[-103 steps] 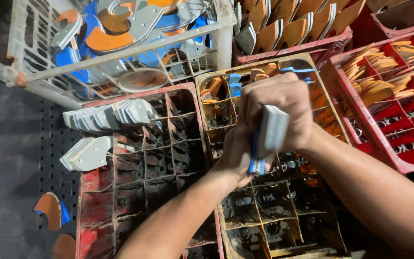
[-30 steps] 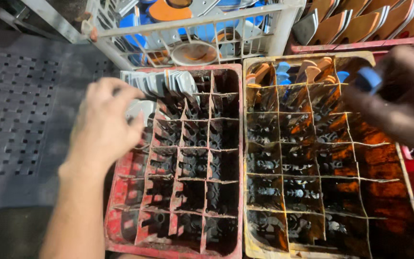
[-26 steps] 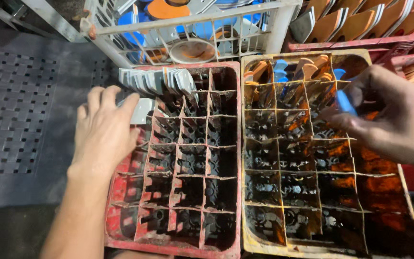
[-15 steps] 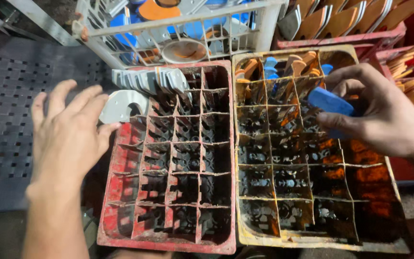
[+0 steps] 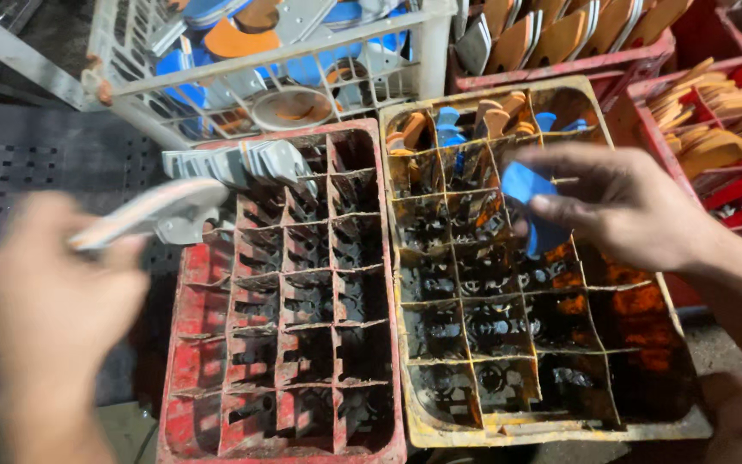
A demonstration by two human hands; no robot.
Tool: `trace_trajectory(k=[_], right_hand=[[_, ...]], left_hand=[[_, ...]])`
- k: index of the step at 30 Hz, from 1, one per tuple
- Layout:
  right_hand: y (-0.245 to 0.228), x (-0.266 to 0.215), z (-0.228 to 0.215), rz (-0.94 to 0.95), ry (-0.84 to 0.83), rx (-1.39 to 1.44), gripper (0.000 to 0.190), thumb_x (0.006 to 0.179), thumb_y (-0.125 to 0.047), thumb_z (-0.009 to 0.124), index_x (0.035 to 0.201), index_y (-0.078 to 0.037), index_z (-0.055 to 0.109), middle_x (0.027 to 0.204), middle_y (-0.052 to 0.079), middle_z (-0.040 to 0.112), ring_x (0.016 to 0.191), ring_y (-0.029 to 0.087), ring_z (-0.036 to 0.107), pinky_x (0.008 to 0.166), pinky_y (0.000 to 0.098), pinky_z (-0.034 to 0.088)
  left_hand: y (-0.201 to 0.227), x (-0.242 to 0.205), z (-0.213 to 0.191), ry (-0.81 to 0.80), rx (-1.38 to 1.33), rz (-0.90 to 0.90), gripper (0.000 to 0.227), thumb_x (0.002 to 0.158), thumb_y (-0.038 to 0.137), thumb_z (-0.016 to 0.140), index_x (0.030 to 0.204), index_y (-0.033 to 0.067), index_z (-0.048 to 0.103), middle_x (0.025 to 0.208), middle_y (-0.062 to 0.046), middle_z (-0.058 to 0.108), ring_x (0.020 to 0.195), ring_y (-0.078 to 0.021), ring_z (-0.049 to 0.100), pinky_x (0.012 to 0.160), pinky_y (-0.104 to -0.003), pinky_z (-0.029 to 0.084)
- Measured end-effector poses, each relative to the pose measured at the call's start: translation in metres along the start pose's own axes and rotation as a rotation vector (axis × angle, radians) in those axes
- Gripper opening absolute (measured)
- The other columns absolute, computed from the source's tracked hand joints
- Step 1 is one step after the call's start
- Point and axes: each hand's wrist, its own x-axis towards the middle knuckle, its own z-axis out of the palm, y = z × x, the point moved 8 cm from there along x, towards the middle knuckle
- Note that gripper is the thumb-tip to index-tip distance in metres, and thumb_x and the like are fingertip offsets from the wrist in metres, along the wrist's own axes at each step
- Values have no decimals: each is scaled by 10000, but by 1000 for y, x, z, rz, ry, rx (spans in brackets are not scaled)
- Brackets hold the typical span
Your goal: The person repeatedly picks up metal and plastic shoe components from a compartmentalized tray and joins them by hand. They align the parts, press them together, and place the assembled units into a nearby white basket. The process is repeated for multiple units throughout the clip.
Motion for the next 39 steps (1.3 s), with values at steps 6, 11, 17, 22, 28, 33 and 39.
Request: trace_trajectory(k=[6,11,17,22,28,33,39], right_hand=[[-14,-3,7,-28,126,-75,246,957,-218,607,1108,-53,709,1051,149,742,917,221,802,828,373,640],[-69,-24,42,-497,55,-476,552,784,-433,775,1146,-27,682,1076,134,712,966,235,722,793,381,619],[-37,-27,42,-306,46,-285,478,849,-425,797,1098,-24,725,1027,63,736,869,151,766,757,342,651],[24,-17,-4,71,119,283,379,956,-201,724,1268,13,693,955,152,739,708,244,716,610,412,617],[40,-9,-12,-92,-24,698,363,984,-170,677,1286,2,574,1099,87,655,1011,176,624,933,358,519],[46,-6,-5,-105,-48,464,541,984,-313,622,1432,-35,501,1233,112,643,1134,214,623,987,401,511],[29,8,-10,-150,-72,563,695,944,-323,696,1517,-41,422,1491,91,542,1394,244,523,1170,460,395]], left_hand=[[45,-23,-26,-258,-851,37,300,920,96,742,1119,-6,542,945,-179,722,805,-214,753,665,-324,608],[141,-43,37,-656,-956,28,290,861,123,764,996,16,530,804,-131,754,640,-142,735,550,-245,626],[216,-35,73,-739,-1014,235,266,921,161,756,998,29,539,881,-100,713,751,-133,717,629,-238,608],[245,-13,129,-745,-1592,40,398,970,392,652,1113,44,523,1023,-133,701,836,-209,713,656,-364,669],[290,-91,207,-1247,-1766,-272,426,964,395,652,1204,51,581,1158,-107,706,998,-220,733,812,-396,673],[277,-82,220,-956,-1726,-83,401,975,268,761,1230,2,603,1089,-103,718,972,-187,699,879,-304,609],[263,-59,212,-667,-1621,-34,421,965,235,782,1237,12,550,966,-84,680,857,-133,673,759,-274,584]])
